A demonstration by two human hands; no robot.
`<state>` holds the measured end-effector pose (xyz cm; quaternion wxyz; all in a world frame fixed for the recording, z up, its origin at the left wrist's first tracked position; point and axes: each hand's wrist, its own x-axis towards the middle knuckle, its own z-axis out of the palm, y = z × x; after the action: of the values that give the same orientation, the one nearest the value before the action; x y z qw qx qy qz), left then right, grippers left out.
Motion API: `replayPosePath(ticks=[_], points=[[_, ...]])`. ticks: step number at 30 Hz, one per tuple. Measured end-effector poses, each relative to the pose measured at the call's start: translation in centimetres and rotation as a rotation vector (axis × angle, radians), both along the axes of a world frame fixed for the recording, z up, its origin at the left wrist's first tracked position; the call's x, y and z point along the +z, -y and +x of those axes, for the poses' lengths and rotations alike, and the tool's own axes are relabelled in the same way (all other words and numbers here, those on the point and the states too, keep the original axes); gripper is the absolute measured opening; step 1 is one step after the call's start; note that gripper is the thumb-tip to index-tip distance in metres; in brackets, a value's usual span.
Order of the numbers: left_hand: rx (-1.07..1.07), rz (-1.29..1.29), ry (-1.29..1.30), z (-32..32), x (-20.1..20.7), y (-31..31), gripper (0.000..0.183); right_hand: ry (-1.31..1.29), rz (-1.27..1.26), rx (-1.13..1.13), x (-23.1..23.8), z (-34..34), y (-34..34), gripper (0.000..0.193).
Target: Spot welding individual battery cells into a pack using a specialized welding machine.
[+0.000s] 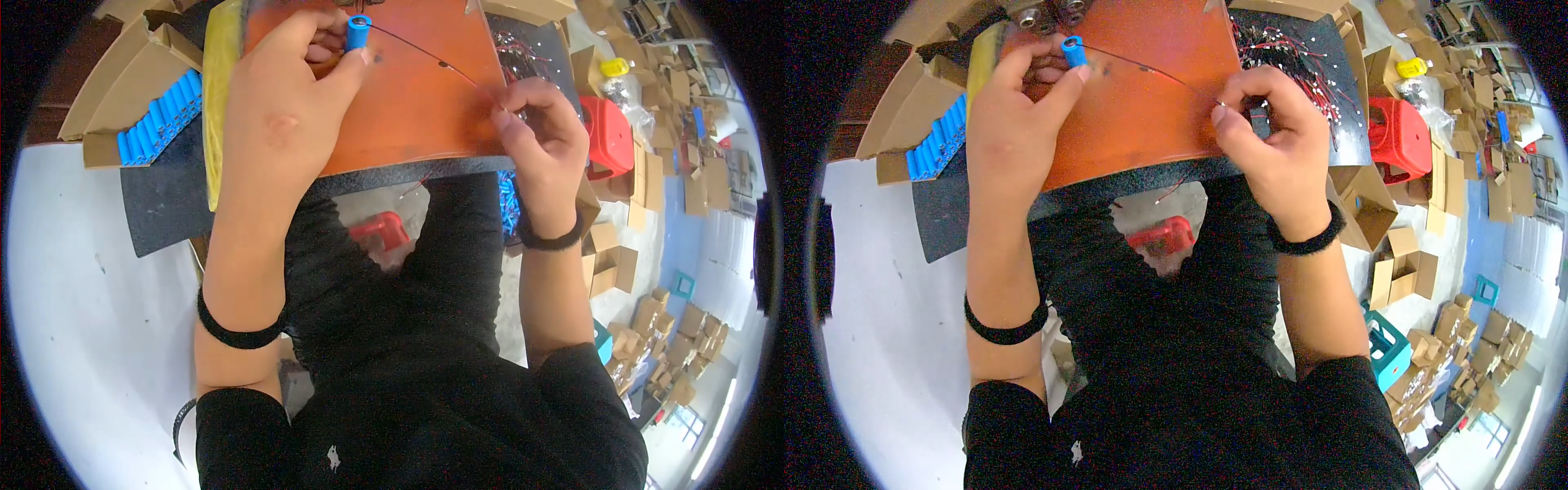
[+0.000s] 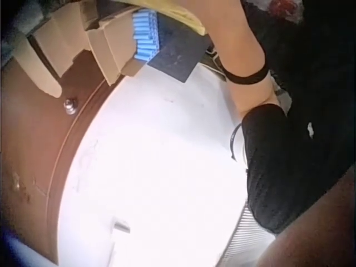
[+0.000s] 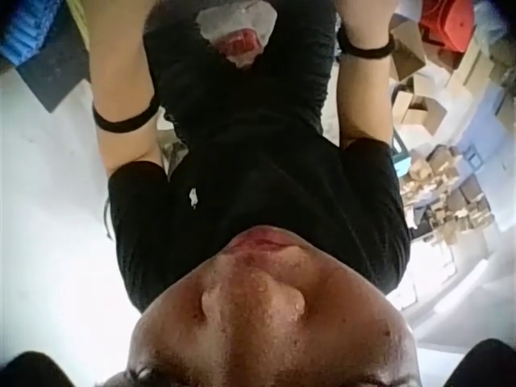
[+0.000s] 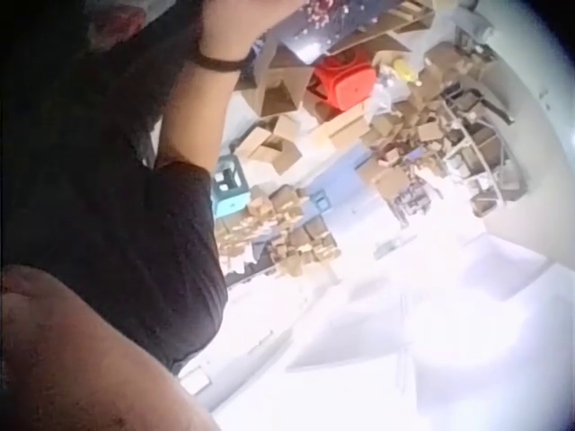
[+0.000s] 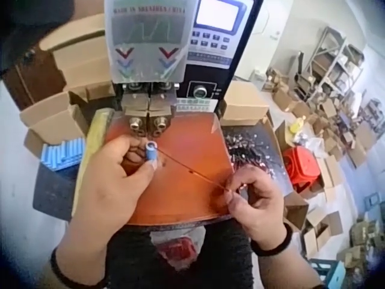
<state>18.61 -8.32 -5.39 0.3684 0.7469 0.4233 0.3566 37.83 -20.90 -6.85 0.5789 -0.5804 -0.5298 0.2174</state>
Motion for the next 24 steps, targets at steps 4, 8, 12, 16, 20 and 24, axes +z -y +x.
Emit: replayPosePath(ticks=[4,8,12,16,20,24], points=[[-0.024,-0.01,0.013,0.0,-0.1,-0.1,0.028,0.017,0.006,-0.011,-0.3,0.2,0.1,0.009],[0.021,0.038,-0.021,0.0,0.0,0.0,0.028,-0.054,-0.029,-0.03,0.0,-0.2,0.1,0.008],[0.01,-0.283,0.229,1.2,3.2,1.7,0.01,0.022,-0.067,-0.018,-0.3,0.3,0.2,0.01],[0.023,-0.184,0.072,1.3,3.4,1.7,0.009,0.06,-0.069,-0.03,-0.3,0.3,0.1,0.011],[0.1,-0.196,-0.008,1.2,4.5,1.9,0.011,0.03,-0.07,-0.041,0.0,-0.4,0.0,0.01],[0.061,-0.015,-0.023,0.3,0.8,0.3,0.021,0.014,0.038,-0.047,-0.2,-0.2,-0.2,0.009]])
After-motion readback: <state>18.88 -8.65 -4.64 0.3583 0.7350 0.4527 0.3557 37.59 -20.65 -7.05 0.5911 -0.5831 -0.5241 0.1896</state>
